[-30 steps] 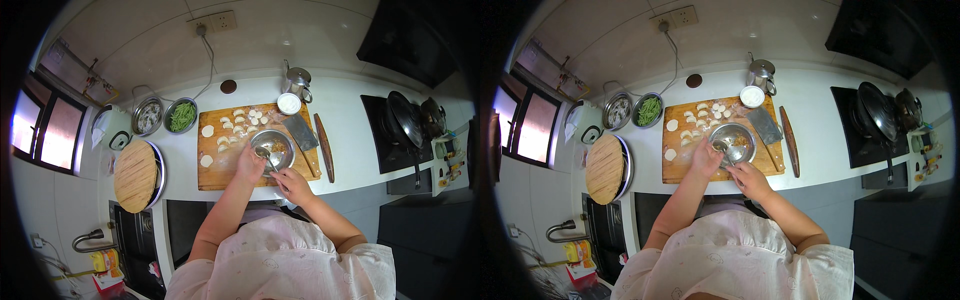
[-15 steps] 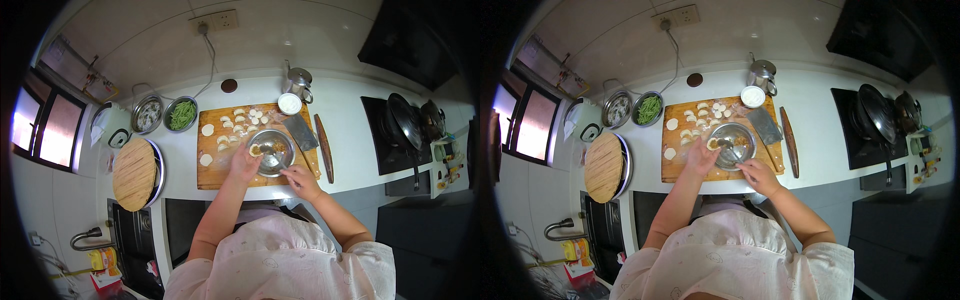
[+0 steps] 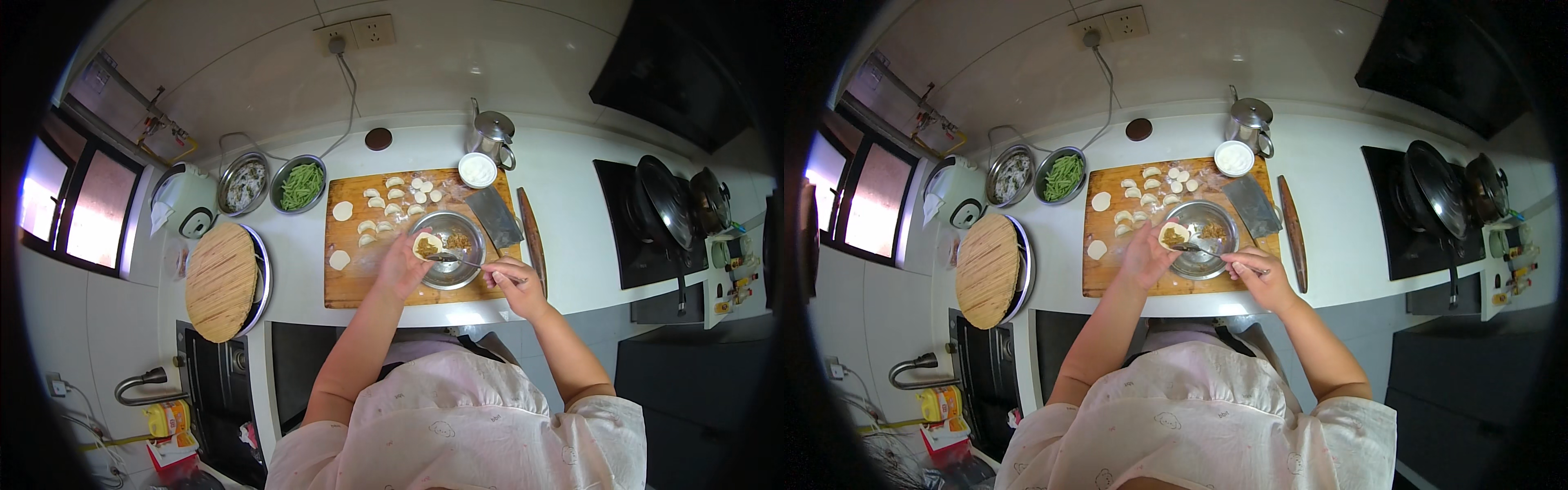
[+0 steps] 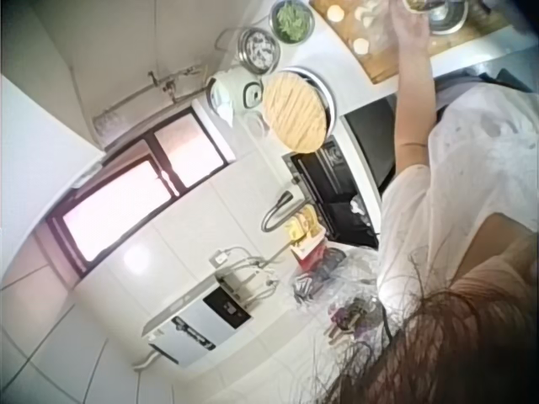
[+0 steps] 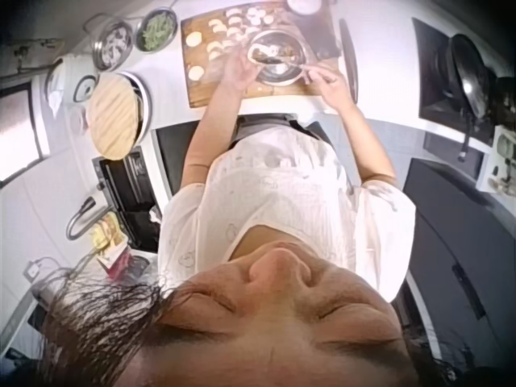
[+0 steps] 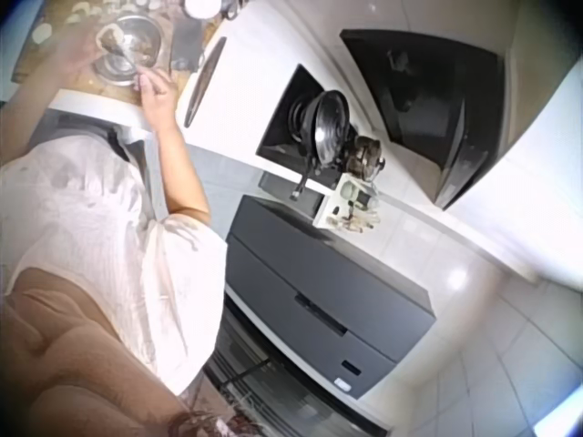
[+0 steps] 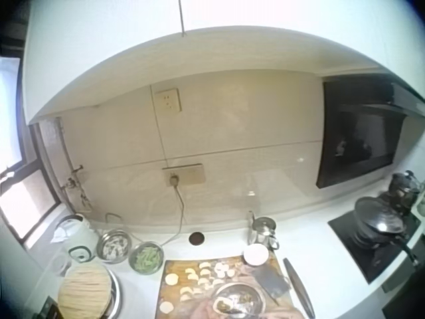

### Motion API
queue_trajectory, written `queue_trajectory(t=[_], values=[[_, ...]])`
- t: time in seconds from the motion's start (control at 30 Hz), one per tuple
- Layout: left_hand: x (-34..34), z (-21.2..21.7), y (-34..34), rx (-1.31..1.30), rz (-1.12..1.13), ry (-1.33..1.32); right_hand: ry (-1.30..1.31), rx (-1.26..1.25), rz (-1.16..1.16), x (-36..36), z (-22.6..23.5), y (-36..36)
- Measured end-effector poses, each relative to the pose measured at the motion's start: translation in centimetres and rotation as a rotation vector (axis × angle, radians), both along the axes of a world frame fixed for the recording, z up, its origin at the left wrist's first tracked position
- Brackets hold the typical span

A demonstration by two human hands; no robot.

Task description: The person prepares dumplings by placing a spoonful of filling onto small circular dough wrappers and folding them shut. The finished dumplings are placed on a wooden cutting board next to the preparation area.

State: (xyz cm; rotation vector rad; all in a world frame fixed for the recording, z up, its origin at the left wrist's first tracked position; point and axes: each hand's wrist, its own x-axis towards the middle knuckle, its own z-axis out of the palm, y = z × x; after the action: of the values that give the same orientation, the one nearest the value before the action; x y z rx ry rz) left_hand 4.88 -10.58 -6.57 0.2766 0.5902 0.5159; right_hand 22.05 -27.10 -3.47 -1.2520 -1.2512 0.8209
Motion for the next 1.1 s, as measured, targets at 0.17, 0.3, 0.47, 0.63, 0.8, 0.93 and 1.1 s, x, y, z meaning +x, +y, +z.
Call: queue_trajectory(t=[0.17, 0.3, 0.47, 0.63, 0.8, 0.93, 1.1], values=[[0.4, -1.1, -0.4, 0.008, 0.01, -0.015, -0.17, 0.012, -0.095, -1.9, 0.5, 0.0], [0.8, 0.0, -1.0, 0.028, 0.014, 0.016, -0.341, 0.09, -0.147, -2.6, 0.7, 0.4], [0.6, -0.9, -1.0, 0.045, -0.003, -0.018, -0.272, 0.042, -0.19, -2.3, 0.4, 0.4], [0.3, -0.8, -1.1, 0.045, -0.011, 0.01, 0.032, -0.056, -0.266, -2.3, -0.6, 0.7], [-0.1, -1.2, -1.0, 0.021, -0.024, -0.007, 0.27, -0.142, -0.287, -1.7, -1.6, 1.3], [-0.3, -0.6, -0.9, 0.009, 0.068, 0.02, 0.379, -0.154, -0.305, -0.3, -1.6, 1.8], [-1.3, -0.7, 0.4, 0.031, 0.113, 0.037, 0.479, -0.103, -0.357, 1.4, 0.3, 2.3]])
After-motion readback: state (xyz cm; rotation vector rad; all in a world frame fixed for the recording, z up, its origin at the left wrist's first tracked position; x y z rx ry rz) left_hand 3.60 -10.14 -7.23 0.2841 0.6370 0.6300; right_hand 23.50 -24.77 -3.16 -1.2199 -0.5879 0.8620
